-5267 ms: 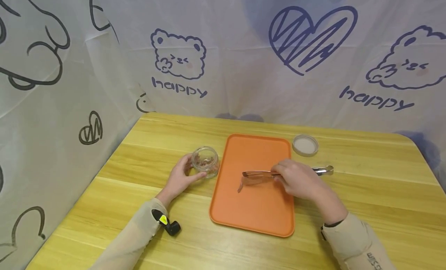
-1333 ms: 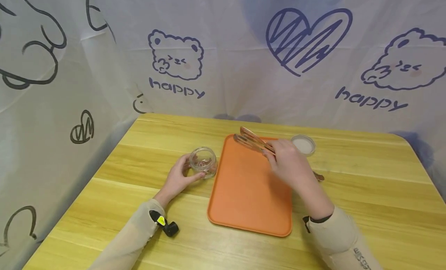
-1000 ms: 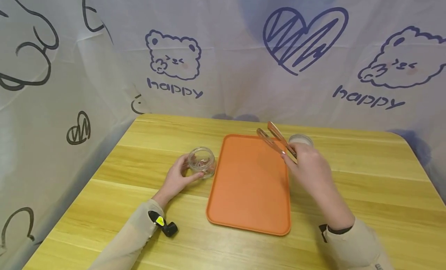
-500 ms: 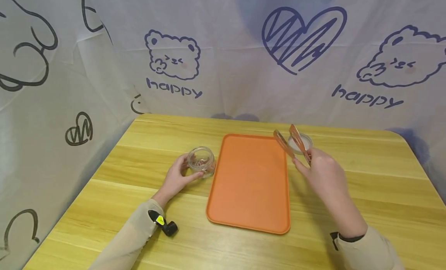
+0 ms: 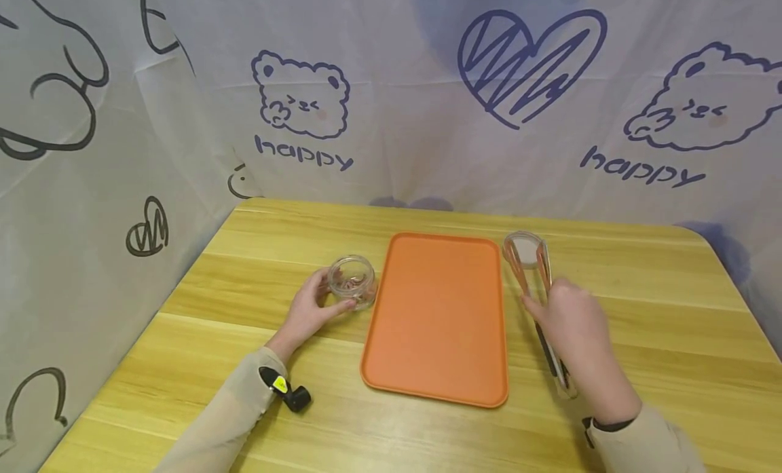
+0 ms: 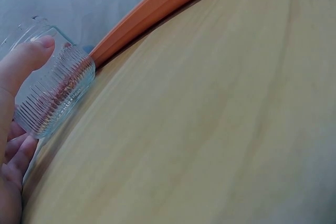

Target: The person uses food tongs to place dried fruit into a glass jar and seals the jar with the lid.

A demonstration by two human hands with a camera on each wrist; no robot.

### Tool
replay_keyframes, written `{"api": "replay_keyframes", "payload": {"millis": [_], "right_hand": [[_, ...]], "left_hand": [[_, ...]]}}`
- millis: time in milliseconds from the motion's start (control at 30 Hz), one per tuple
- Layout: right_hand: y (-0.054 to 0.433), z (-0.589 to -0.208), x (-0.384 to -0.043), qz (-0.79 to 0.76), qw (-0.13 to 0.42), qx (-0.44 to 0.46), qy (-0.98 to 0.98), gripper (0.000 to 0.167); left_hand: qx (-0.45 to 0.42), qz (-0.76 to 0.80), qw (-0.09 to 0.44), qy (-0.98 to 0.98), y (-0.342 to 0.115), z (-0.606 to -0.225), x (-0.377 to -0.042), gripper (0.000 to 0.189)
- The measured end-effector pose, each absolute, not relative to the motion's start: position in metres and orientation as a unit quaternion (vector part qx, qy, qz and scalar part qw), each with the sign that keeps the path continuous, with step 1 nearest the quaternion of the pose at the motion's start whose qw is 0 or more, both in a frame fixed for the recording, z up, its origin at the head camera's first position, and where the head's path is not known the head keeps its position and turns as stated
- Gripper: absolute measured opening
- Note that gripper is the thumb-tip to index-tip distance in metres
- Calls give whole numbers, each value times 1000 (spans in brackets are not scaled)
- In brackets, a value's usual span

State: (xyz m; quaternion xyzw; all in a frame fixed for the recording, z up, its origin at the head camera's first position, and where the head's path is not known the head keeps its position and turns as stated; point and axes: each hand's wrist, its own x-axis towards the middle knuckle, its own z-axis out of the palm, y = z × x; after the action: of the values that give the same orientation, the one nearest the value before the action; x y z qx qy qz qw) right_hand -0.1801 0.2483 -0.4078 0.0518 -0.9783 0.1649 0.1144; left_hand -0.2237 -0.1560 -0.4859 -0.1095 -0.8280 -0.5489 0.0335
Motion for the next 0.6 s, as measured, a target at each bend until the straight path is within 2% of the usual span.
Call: {"api": "replay_keyframes", "payload": {"millis": [133,300,600], "right_hand": [[248,-416,-179,143,87,53,-984,47],[248,-425,-177,150,54,59,-985,45],[246,-433,-174,155,28,61,-986,46]], "left_hand": [[-104,-543,23,-833,-153,-473,-218,74],[-106,-544,31,-832,-159,-499,-231,78],[-101,-542,36,-833,-160,-500,-230,76]]}}
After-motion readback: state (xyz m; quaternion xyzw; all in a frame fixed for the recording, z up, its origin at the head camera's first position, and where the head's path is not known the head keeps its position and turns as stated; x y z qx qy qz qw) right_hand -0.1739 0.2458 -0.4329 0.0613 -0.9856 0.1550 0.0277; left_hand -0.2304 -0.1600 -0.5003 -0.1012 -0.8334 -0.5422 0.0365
